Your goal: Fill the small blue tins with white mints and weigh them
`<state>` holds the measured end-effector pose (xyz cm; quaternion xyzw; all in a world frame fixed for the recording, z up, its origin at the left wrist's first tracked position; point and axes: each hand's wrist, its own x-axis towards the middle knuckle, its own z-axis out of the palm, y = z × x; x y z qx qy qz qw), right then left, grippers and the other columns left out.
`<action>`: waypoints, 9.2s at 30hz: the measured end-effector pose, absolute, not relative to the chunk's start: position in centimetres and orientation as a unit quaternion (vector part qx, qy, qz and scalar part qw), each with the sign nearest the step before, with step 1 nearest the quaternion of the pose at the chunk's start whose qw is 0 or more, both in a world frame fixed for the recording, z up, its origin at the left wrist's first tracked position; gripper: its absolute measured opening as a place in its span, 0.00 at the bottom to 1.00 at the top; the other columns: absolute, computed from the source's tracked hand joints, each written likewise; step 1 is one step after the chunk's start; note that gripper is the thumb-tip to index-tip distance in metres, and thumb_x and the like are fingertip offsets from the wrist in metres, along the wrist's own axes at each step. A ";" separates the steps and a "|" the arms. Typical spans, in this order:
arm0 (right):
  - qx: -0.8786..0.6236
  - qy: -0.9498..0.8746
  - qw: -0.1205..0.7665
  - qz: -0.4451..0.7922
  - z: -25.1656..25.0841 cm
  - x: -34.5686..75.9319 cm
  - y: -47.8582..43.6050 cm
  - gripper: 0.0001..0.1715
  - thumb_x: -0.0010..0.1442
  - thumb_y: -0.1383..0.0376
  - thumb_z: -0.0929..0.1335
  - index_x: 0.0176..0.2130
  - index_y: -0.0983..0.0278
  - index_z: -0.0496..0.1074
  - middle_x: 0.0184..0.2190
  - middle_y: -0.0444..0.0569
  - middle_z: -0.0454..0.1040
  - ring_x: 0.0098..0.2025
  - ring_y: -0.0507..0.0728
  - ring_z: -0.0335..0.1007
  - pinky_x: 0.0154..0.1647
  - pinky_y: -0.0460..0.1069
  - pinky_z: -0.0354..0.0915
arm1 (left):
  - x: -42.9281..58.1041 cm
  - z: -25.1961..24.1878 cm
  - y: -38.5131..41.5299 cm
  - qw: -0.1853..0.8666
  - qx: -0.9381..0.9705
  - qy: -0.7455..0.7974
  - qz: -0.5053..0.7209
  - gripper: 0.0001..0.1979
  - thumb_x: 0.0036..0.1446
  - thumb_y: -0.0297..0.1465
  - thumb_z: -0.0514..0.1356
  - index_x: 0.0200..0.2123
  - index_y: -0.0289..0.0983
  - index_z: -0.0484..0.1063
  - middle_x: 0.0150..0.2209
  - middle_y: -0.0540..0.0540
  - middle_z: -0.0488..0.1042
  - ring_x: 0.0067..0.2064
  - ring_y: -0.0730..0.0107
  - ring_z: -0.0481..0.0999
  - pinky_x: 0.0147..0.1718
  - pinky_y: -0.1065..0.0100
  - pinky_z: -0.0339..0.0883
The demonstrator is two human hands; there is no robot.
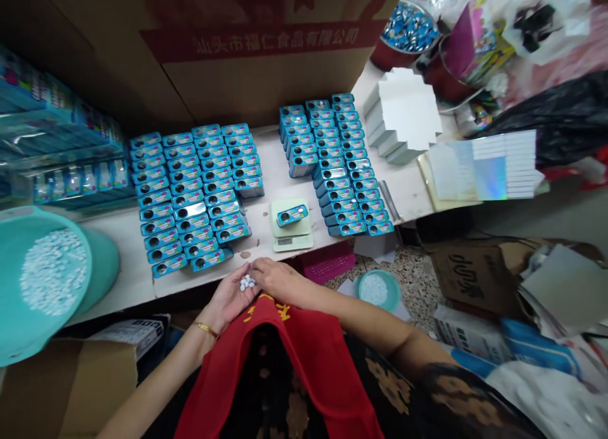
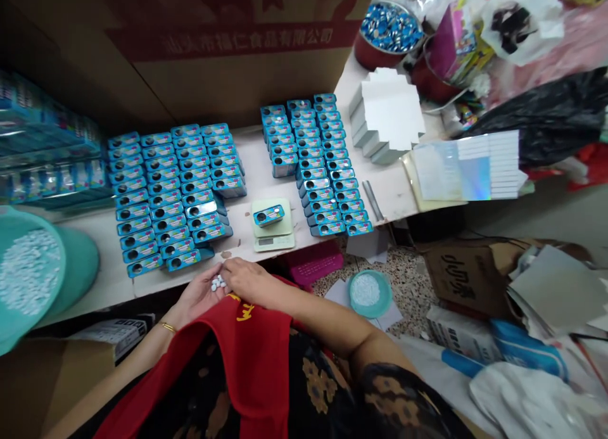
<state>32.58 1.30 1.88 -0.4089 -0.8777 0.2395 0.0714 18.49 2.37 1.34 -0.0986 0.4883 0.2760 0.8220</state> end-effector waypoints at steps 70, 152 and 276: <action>-0.651 -0.589 0.414 0.239 1.3 43.1 5.3 0.09 0.54 0.69 0.64 0.35 0.63 0.72 0.33 0.47 0.71 0.35 0.52 0.67 0.36 0.48 0.64 | 17.2 1.1 1.8 0.823 -0.110 0.488 0.270 0.13 0.56 0.22 0.52 0.44 0.25 0.68 0.41 0.32 0.74 0.47 0.55 0.72 0.43 0.62 0.70; -0.432 -0.886 0.062 0.156 -3.9 27.7 6.3 0.22 0.61 0.66 0.60 0.55 0.63 0.58 0.49 0.56 0.65 0.48 0.60 0.58 0.40 0.53 0.62 | 11.1 0.2 0.2 0.782 -0.129 0.484 0.372 0.08 0.57 0.25 0.51 0.29 0.31 0.68 0.25 0.46 0.66 0.21 0.81 0.63 0.13 0.79 0.56; -0.572 -0.735 0.275 0.240 0.8 39.5 8.1 0.09 0.57 0.71 0.62 0.36 0.65 0.70 0.34 0.49 0.72 0.38 0.53 0.67 0.42 0.48 0.62 | 13.4 3.0 4.3 0.797 0.017 0.479 0.368 0.15 0.58 0.32 0.51 0.42 0.28 0.70 0.47 0.32 0.71 0.51 0.54 0.68 0.48 0.57 0.64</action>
